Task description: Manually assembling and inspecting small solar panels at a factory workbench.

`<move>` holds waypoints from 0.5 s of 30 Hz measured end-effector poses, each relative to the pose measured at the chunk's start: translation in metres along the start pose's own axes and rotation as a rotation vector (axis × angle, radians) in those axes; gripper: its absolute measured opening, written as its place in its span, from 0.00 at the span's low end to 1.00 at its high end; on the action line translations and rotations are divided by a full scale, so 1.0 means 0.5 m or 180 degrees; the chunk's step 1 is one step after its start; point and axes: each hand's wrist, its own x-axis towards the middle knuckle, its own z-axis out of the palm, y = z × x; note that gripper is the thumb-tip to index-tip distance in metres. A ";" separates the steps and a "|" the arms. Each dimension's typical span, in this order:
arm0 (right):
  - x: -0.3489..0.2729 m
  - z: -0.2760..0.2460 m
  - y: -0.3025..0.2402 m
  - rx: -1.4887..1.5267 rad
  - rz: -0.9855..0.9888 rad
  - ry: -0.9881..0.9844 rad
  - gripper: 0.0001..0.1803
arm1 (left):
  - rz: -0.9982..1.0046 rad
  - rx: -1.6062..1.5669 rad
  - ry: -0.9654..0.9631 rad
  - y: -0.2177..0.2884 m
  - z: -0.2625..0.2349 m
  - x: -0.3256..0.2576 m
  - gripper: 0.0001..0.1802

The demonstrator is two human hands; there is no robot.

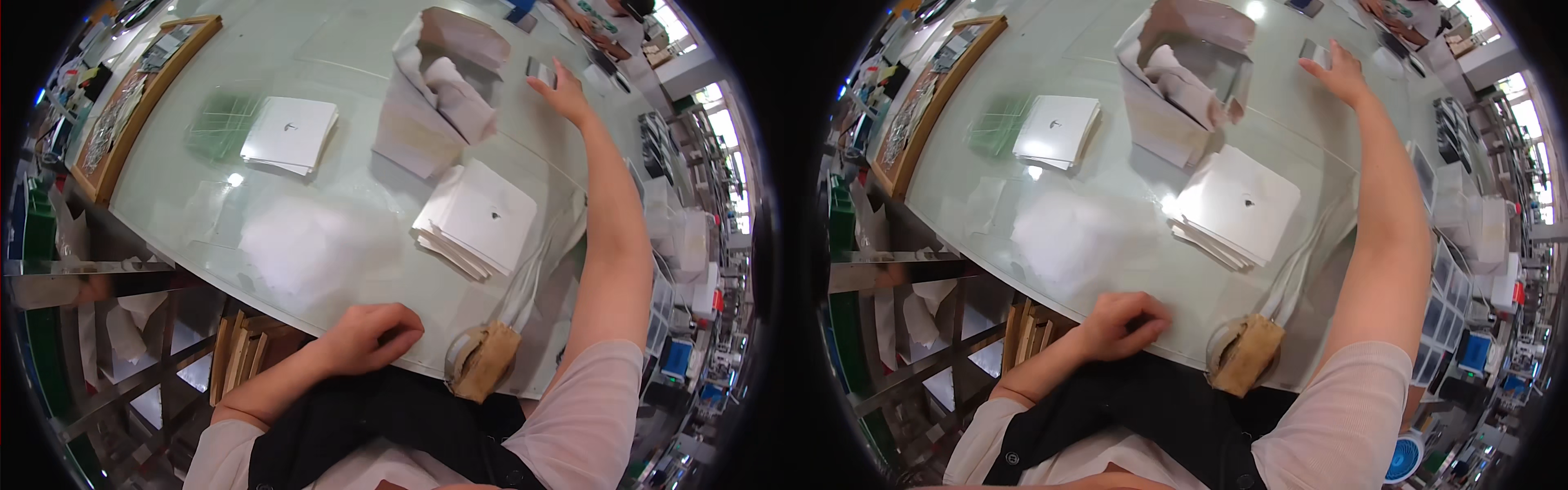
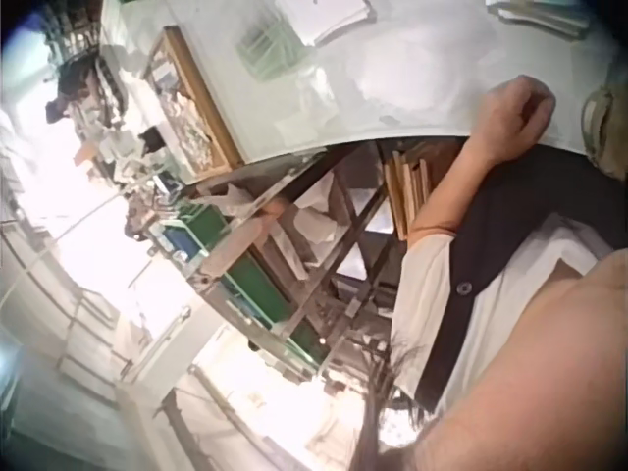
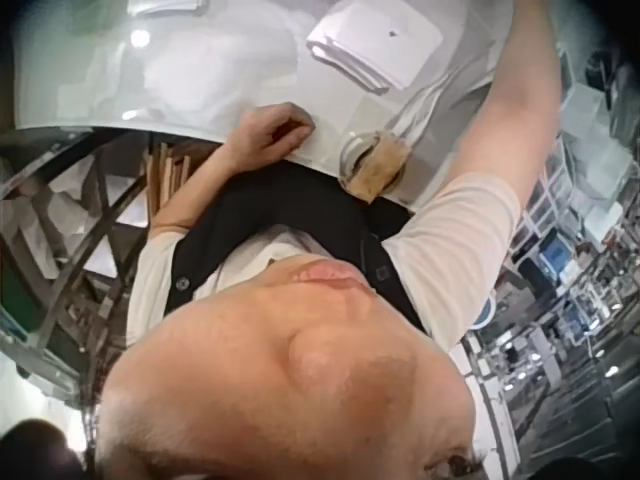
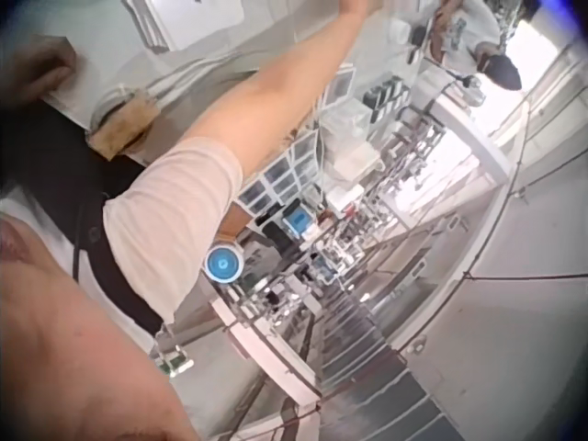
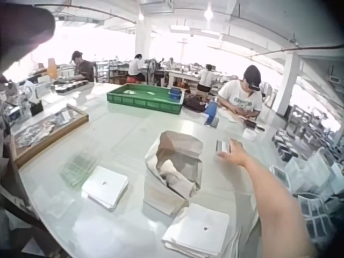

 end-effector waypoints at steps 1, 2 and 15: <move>0.013 0.008 -0.008 0.0039 -0.0039 -0.0012 0.56 | 0.0046 0.0016 -0.0023 0.004 -0.003 -0.001 0.03; 0.024 0.012 -0.011 0.0287 0.0046 -0.0185 0.56 | -0.0062 -0.0072 -0.0042 0.005 -0.006 -0.002 0.04; -0.157 -0.070 -0.160 0.0131 -0.0405 -0.0921 0.46 | -0.0002 -0.0150 -0.0123 -0.003 -0.012 -0.004 0.04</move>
